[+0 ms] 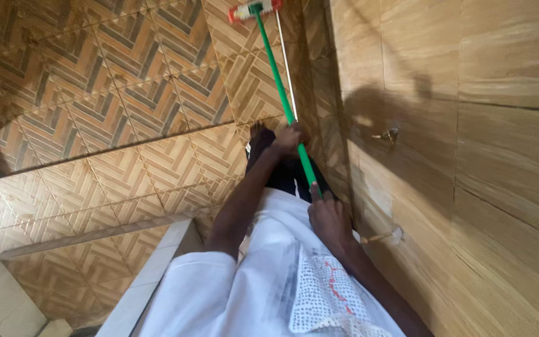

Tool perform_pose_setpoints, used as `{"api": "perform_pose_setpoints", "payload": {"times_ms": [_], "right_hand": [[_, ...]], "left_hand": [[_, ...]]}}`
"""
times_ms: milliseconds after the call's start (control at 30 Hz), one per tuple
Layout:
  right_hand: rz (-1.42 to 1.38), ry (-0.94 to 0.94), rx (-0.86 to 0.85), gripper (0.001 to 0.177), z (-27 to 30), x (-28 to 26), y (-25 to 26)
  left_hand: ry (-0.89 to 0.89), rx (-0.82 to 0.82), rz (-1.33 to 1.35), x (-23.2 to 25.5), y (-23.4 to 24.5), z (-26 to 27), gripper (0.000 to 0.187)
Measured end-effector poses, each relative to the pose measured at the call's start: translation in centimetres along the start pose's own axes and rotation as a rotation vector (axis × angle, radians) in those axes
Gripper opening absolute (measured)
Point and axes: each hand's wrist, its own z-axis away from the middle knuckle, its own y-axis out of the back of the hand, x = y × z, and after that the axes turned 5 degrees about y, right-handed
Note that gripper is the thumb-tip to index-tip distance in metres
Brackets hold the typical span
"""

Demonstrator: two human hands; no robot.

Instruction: The person scrubs the tiled floor of a room using a long-handled brush, moving the brush back and forth across the tiles.

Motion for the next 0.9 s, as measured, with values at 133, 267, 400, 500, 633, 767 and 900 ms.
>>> {"api": "perform_pose_setpoints", "payload": {"times_ms": [133, 267, 400, 500, 633, 767, 900], "right_hand": [[0.090, -0.019, 0.082, 0.049, -2.7, -0.3, 3.9], [0.019, -0.066, 0.112, 0.049, 1.8, -0.9, 9.0], [0.129, -0.112, -0.023, 0.052, 4.7, -2.7, 9.7], [0.006, -0.195, -0.127, 0.048, 5.3, -2.9, 9.2], [-0.069, -0.159, -0.107, 0.054, 0.9, -4.9, 7.8], [-0.119, -0.152, -0.134, 0.047, -3.1, -8.0, 8.3], [-0.057, 0.063, 0.211, 0.049, -1.4, -9.9, 9.6]], "left_hand": [[-0.071, 0.050, -0.090, -0.9, 5.6, -4.9, 0.021], [-0.030, -0.058, 0.012, 6.4, 9.8, -4.9, 0.020], [-0.099, 0.155, -0.130, 9.9, 12.4, -2.4, 0.038], [0.050, 0.034, -0.131, 8.0, 10.5, -1.4, 0.040], [0.307, -0.215, -0.202, 2.8, 8.3, -1.7, 0.018], [0.454, -0.183, -0.057, -3.4, 11.2, -1.5, 0.017], [0.014, -0.181, -0.313, -5.5, 11.1, -1.9, 0.019]]}}
